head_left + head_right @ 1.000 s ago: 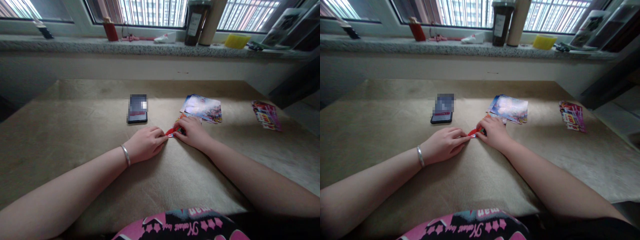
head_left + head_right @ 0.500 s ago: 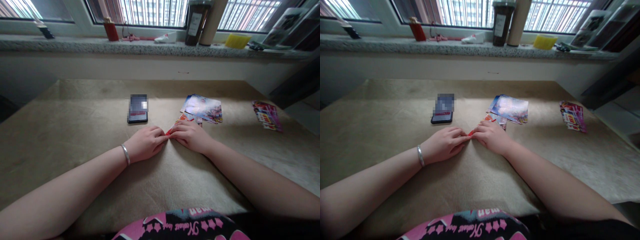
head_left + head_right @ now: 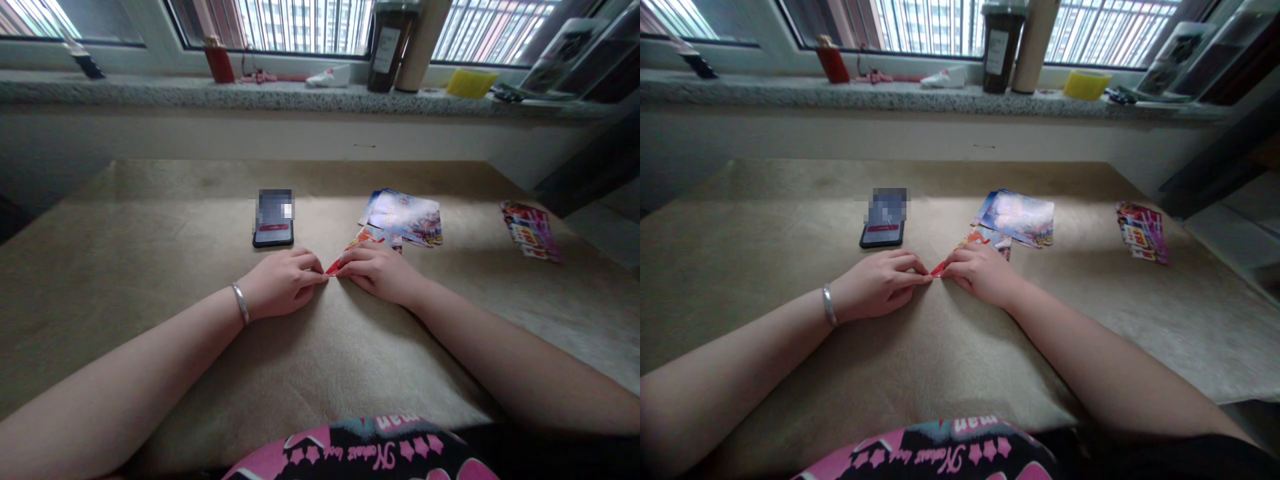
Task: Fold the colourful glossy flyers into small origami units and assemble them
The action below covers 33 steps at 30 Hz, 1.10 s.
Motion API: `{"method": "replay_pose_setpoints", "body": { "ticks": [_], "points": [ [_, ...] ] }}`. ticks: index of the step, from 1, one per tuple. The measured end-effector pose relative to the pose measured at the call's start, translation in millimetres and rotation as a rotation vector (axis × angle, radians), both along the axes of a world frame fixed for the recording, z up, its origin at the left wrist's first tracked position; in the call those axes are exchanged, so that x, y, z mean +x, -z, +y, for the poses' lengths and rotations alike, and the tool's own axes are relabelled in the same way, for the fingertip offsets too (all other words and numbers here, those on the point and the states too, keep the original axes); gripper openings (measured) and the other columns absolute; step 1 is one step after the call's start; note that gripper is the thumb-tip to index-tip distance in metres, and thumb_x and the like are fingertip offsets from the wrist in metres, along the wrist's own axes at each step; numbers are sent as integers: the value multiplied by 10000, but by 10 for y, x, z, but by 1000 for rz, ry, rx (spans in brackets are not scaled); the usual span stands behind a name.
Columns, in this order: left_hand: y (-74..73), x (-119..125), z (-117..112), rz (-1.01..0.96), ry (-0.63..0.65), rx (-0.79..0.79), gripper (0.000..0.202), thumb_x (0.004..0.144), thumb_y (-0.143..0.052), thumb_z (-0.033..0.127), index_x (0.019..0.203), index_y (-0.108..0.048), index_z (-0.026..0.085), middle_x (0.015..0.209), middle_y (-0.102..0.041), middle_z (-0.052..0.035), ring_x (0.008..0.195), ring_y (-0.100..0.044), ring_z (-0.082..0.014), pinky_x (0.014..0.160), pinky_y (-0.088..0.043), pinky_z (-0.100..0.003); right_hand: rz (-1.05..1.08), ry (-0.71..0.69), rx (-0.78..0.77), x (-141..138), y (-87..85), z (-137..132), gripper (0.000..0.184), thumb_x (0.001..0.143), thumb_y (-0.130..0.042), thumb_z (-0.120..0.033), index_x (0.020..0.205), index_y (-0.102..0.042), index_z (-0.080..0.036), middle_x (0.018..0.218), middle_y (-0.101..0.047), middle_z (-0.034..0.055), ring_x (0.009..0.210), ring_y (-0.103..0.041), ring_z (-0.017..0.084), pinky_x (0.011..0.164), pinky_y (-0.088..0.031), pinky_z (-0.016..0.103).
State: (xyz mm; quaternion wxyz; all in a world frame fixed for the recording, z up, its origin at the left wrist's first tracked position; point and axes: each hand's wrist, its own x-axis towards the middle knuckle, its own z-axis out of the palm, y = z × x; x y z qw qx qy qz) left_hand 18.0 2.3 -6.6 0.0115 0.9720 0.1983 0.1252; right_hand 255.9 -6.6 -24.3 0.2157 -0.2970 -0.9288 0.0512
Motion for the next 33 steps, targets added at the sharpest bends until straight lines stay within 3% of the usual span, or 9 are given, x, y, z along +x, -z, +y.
{"method": "replay_pose_setpoints", "body": {
  "ticks": [12, 18, 26, 33],
  "points": [
    [37, -87, 61, -50, 58, -42, 282, 827, -437, 104, 974, -665, 184, 994, -656, -59, 889, -586, -154, 800, -496, -283, 4, 17, -15, 7, 1, -27, 272, 930, -440, -218, 954, -711, -233, 992, -701, 54, 945, -588, 179, 841, -443, 350],
    [70, -29, 56, -27, 80, 9, 317, 849, -443, 144, 1128, -590, 174, 1107, -642, -66, 990, -567, -197, 859, -486, -338, 15, 19, -26, -10, 8, -20, 256, 924, -455, -211, 961, -707, -230, 999, -704, 54, 952, -586, 180, 842, -449, 352],
    [83, 68, -16, 22, -22, 7, 247, 845, -492, 199, 1067, -590, 160, 1097, -621, -74, 984, -539, -212, 876, -467, -362, 4, 26, 21, -41, 17, -15, 253, 917, -458, -202, 932, -710, -214, 981, -706, 56, 927, -594, 185, 827, -452, 346],
    [52, 47, 17, 9, 11, -11, 239, 832, -461, 143, 1028, -598, 146, 1086, -629, -74, 972, -541, -201, 871, -478, -337, 12, 9, 41, -26, 22, -9, 248, 909, -466, -190, 928, -713, -208, 966, -704, 66, 918, -593, 187, 818, -453, 348]
  ]
}}
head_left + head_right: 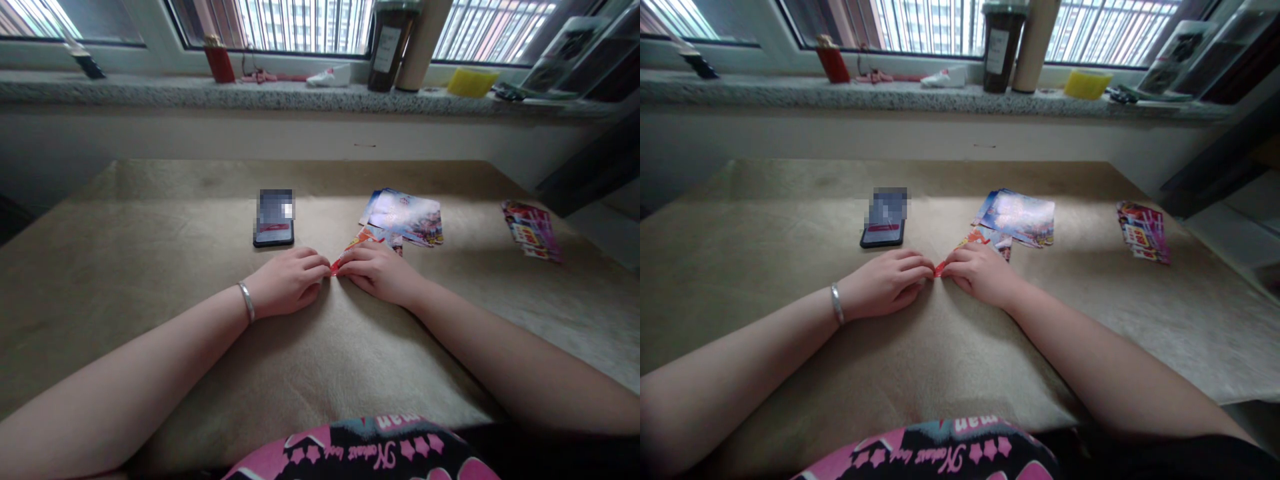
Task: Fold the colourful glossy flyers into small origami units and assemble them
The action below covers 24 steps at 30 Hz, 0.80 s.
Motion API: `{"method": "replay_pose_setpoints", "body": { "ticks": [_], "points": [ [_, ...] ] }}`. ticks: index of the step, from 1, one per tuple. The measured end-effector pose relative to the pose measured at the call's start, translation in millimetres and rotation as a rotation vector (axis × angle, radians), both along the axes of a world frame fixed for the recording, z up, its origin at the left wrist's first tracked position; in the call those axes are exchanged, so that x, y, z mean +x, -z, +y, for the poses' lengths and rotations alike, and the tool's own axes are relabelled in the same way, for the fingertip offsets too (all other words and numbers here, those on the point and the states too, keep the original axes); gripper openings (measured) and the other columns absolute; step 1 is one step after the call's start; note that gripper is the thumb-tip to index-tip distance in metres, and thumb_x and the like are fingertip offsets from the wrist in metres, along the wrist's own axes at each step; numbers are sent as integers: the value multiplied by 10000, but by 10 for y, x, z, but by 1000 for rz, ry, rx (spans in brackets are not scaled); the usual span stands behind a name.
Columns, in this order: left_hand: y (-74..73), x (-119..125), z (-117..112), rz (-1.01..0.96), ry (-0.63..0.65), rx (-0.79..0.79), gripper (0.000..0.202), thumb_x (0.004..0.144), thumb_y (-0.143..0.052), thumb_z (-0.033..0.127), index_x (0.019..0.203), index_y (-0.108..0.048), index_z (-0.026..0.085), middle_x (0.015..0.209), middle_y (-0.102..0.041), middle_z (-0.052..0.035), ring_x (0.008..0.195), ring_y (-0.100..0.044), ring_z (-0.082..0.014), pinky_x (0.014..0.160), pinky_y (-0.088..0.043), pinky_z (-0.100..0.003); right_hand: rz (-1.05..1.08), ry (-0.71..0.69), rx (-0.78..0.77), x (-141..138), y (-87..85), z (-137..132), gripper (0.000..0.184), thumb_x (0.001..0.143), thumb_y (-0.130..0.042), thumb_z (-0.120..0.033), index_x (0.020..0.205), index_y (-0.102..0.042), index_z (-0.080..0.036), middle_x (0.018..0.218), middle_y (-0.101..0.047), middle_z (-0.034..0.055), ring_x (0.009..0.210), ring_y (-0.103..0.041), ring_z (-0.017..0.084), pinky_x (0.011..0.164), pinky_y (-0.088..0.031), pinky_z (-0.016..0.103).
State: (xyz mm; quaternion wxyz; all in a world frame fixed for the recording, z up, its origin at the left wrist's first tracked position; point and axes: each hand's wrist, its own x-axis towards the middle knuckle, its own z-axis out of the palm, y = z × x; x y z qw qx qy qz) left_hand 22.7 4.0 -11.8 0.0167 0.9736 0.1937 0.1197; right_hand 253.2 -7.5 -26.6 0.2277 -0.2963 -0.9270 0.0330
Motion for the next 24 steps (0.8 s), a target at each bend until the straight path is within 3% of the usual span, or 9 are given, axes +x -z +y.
{"method": "replay_pose_setpoints", "body": {
  "ticks": [9, 15, 24],
  "points": [
    [25, -110, 101, -51, 115, -103, 239, 861, -410, 106, 996, -599, 163, 1107, -630, -71, 1013, -534, -186, 878, -484, -323, -5, -7, -12, 23, 15, -6, 254, 918, -452, -190, 952, -703, -214, 975, -697, 70, 924, -585, 184, 816, -447, 351],
    [48, -89, 85, -34, 85, -56, 293, 886, -417, 144, 1129, -579, 162, 1111, -630, -78, 1018, -530, -195, 893, -482, -341, -40, -17, 11, 4, 4, 9, 263, 922, -442, -188, 965, -700, -214, 982, -690, 73, 919, -576, 181, 800, -450, 347],
    [20, -33, 27, -14, 43, 25, 267, 872, -416, 138, 1049, -615, 152, 1057, -650, -74, 971, -547, -190, 846, -498, -327, -147, 6, 52, 2, -25, 5, 270, 927, -433, -209, 1028, -682, -233, 1040, -668, 64, 924, -536, 189, 799, -420, 353]
  ]
}}
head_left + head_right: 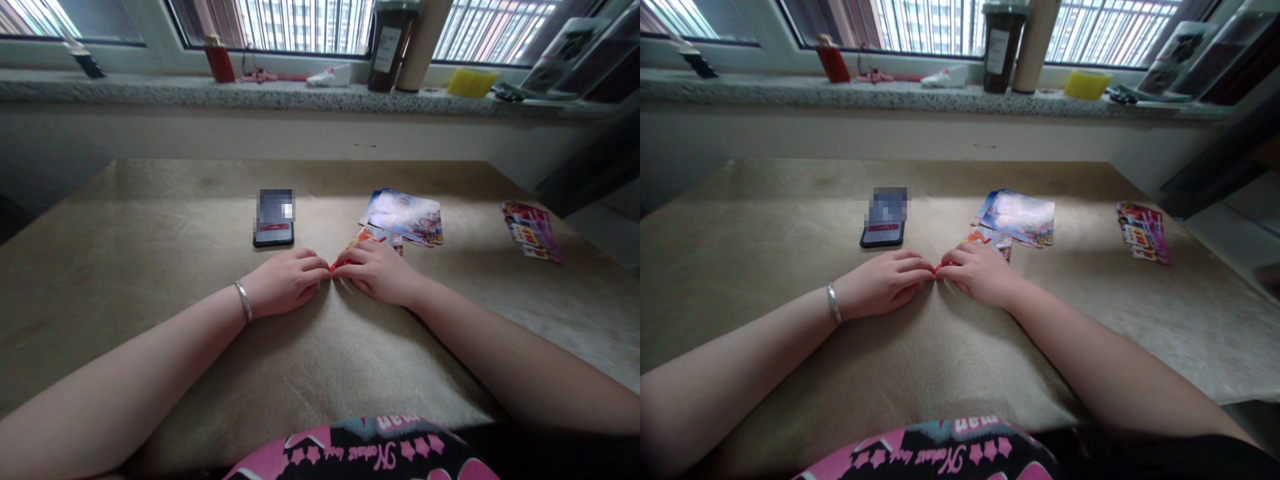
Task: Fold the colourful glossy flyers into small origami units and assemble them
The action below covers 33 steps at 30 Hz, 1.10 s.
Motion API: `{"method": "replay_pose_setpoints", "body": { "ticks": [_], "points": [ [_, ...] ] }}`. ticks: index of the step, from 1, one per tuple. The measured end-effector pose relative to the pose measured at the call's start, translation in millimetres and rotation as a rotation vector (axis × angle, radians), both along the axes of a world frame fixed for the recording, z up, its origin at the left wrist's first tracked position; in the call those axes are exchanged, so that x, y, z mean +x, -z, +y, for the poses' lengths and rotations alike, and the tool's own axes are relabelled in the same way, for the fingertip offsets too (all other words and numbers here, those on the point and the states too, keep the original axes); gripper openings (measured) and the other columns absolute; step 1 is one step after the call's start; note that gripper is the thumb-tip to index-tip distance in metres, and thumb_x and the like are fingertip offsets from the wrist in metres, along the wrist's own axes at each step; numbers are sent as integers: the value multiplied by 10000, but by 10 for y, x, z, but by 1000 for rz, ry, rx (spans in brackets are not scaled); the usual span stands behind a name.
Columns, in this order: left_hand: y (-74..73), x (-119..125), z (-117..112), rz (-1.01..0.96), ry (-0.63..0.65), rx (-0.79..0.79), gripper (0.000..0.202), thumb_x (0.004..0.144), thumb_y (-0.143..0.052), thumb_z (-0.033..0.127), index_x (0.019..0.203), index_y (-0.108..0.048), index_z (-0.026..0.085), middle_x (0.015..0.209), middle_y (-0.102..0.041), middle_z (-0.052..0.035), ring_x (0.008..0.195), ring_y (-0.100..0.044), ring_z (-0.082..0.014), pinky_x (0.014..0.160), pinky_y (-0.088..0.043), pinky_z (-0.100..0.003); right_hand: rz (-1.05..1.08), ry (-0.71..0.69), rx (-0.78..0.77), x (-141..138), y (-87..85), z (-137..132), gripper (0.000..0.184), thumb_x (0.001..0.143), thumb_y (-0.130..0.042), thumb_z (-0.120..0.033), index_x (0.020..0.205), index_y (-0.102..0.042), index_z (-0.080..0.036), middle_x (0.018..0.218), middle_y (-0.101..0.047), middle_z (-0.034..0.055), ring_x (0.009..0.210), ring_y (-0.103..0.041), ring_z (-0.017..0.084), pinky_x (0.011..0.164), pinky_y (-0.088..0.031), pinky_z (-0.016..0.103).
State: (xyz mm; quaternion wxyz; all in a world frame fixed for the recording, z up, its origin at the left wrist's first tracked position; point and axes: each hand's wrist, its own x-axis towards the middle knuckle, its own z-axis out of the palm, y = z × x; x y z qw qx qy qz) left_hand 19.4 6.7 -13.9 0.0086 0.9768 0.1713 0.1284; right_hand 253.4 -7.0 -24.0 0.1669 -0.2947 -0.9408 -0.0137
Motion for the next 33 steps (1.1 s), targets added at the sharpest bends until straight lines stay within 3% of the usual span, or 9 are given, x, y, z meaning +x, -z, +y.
{"method": "replay_pose_setpoints", "body": {
  "ticks": [21, 27, 33],
  "points": [
    [-22, -8, -2, 29, -22, -23, 310, 829, -443, 98, 1086, -604, 165, 1090, -642, -65, 973, -558, -187, 850, -492, -320, 5, -60, 9, 176, -68, 27, 221, 885, -472, -184, 946, -677, -239, 1069, -691, 11, 974, -602, 180, 932, -419, 387],
    [8, -19, 6, 9, 8, -2, 319, 829, -452, 100, 1110, -578, 181, 1203, -611, -55, 1056, -553, -202, 887, -479, -346, 44, -39, 43, 181, -52, 24, 222, 886, -474, -190, 922, -688, -238, 1126, -652, 50, 1015, -568, 195, 886, -454, 397],
    [10, -18, -2, 32, -27, -14, 265, 886, -450, 179, 1122, -571, 173, 1159, -626, -68, 1078, -538, -211, 920, -457, -366, 7, 28, 160, 148, -50, -21, 207, 899, -493, -239, 955, -689, -277, 1038, -663, 24, 1112, -487, 218, 1032, -343, 447]
  ]
}}
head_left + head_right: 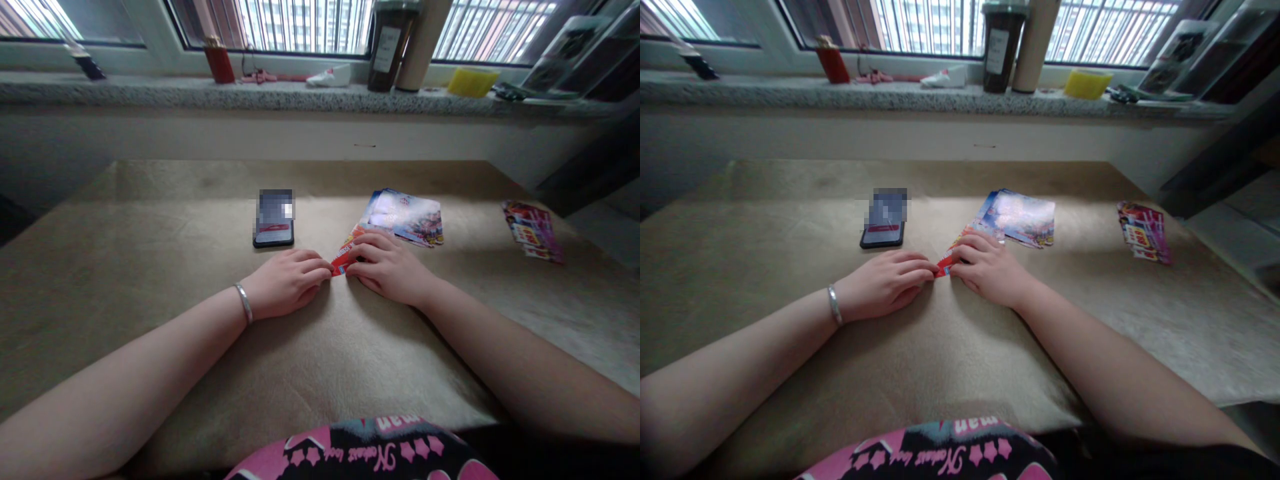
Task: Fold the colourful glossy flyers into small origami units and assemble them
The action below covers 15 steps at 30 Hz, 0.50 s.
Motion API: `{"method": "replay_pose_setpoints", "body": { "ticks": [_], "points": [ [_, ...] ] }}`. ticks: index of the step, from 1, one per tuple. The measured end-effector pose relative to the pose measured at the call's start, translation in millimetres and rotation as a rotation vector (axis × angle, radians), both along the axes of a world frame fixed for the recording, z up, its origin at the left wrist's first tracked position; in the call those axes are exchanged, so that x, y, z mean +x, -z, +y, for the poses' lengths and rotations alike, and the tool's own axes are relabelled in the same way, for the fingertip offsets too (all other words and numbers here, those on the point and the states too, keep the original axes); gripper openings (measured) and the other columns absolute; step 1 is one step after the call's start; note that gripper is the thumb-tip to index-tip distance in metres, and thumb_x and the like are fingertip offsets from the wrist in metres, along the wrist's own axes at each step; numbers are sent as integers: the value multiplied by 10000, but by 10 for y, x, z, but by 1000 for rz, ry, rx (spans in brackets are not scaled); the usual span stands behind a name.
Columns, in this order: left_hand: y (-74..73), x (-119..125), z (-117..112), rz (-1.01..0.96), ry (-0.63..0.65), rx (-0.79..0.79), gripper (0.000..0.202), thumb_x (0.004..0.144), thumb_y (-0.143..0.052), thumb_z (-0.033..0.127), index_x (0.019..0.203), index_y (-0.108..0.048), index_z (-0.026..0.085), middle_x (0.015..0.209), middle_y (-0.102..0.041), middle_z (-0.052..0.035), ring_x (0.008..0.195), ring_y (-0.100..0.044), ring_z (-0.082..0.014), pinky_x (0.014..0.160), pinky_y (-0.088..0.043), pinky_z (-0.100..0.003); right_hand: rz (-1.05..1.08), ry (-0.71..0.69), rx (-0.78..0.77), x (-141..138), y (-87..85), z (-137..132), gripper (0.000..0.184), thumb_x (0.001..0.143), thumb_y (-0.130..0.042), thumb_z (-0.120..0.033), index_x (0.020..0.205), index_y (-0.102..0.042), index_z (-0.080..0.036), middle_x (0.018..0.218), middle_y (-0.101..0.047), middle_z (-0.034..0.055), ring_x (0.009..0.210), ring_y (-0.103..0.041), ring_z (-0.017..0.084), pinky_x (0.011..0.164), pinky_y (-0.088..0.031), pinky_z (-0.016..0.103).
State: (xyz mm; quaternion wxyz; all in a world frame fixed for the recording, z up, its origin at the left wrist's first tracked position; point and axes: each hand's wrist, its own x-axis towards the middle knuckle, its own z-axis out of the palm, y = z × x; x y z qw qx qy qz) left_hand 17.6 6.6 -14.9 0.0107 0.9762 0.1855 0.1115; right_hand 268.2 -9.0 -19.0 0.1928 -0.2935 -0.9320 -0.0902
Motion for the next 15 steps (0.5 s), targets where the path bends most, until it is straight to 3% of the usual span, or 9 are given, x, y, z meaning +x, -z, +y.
{"method": "replay_pose_setpoints", "body": {
  "ticks": [6, 10, 15],
  "points": [
    [-12, -7, 4, 18, 4, 10, 318, 901, -480, 249, 1205, -556, 197, 1167, -621, -65, 1070, -535, -218, 925, -457, -371, -12, -9, -55, -11, 17, 11, 221, 907, -483, -220, 1009, -676, -257, 980, -688, 27, 1023, -518, 206, 948, -367, 405],
    [-11, -9, 8, 11, 10, 2, 316, 900, -478, 245, 1199, -569, 198, 1173, -618, -67, 1074, -535, -219, 924, -466, -376, -34, 2, -43, 0, 9, 38, 209, 907, -482, -232, 951, -686, -249, 967, -686, 33, 905, -544, 192, 813, -382, 358],
    [2, -9, 12, 9, 11, -5, 326, 890, -482, 222, 1203, -569, 197, 1177, -618, -65, 1079, -533, -219, 929, -467, -381, -37, -3, -22, 37, 16, 70, 215, 914, -478, -257, 912, -693, -250, 954, -689, 30, 900, -561, 194, 780, -387, 346]
  ]
}}
